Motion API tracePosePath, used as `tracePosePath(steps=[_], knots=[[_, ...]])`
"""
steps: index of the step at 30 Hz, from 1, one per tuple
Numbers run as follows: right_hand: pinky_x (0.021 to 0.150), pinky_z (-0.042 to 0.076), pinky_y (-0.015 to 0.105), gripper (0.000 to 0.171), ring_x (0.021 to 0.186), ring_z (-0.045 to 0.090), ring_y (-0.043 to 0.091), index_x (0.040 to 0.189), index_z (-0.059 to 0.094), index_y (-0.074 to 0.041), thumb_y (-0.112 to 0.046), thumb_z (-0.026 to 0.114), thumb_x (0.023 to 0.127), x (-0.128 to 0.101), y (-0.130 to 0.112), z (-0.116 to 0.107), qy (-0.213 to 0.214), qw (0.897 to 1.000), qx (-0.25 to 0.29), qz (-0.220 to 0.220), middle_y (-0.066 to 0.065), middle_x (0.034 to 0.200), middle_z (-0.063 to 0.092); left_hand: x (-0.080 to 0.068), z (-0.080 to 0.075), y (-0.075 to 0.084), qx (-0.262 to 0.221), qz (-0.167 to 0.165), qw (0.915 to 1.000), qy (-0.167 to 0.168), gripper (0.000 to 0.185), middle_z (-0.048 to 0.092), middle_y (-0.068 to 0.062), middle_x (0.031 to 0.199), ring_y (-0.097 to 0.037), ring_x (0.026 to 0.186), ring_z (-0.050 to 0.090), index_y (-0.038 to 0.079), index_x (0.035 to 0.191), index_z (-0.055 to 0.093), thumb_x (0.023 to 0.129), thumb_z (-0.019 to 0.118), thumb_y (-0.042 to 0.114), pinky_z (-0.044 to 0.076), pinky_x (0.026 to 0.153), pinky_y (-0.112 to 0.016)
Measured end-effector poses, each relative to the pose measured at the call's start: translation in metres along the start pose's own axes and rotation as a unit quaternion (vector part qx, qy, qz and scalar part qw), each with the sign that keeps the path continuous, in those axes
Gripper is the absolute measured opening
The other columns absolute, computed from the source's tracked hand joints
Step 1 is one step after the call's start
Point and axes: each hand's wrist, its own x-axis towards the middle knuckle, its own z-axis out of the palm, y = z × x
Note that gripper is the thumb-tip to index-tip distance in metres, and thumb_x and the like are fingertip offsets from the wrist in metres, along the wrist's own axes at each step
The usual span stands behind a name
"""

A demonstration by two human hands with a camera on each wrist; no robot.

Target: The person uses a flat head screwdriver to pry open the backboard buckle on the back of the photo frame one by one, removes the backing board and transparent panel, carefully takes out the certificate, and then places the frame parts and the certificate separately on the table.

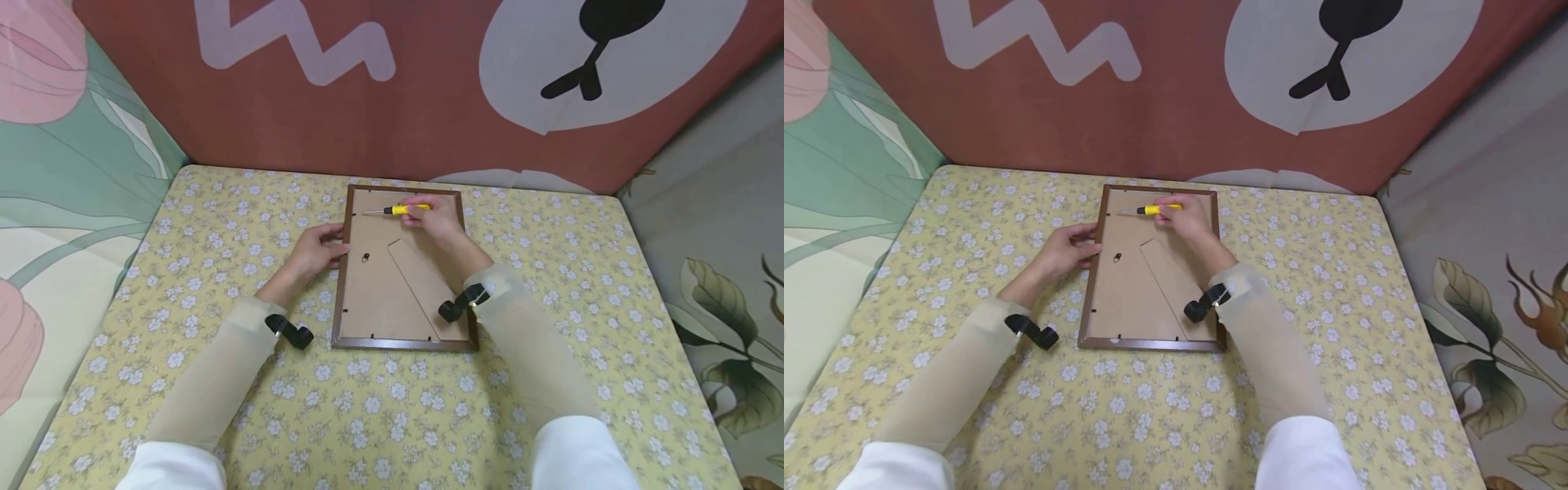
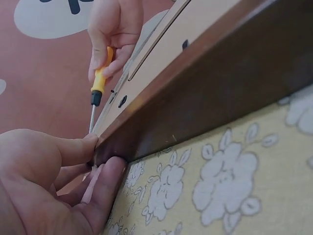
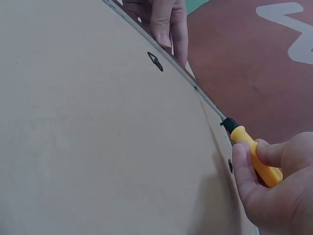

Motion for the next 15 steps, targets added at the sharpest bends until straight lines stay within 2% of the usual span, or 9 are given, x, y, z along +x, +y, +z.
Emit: tracePosePath(steps=[4,10,15], knots=[[0.079,0.062,0.023,0.026,0.077,0.069,0.014,0.125,0.063,0.015,0.006,0.056,0.101,0.002,0.004,0.005,0.002,1.0,0.01,0.008,0.028,0.126,0.061,0.0,0.0,-0.001,-0.01,-0.005,0.9999,0.0,0.059,0.053,-0.016,0.141,-0.024,0.103,0.064,0.006,0.152,0.047,0.097,0.068,0.004,0.063,0.074,-0.027],[0.081,0.062,0.024,0.026,0.079,0.069,0.015,0.125,0.063,0.012,0.005,0.056,0.101,0.005,0.006,0.009,-0.002,1.0,0.002,0.014,0.026,0.123,0.062,0.0,-0.001,-0.001,-0.015,-0.005,0.9999,0.002,0.057,0.054,-0.015,0.139,-0.022,0.101,0.062,0.006,0.15,0.049,0.097,0.068,0.004,0.063,0.076,-0.029],[0.077,0.062,0.024,0.026,0.074,0.069,0.014,0.125,0.064,0.01,0.001,0.057,0.102,0.008,0.008,0.013,0.001,0.999,-0.035,-0.002,0.026,0.119,0.065,0.0,-0.001,0.0,-0.012,-0.007,0.9999,0.0,0.058,0.053,-0.015,0.139,-0.023,0.103,0.062,0.007,0.151,0.048,0.097,0.068,0.005,0.063,0.078,-0.03]])
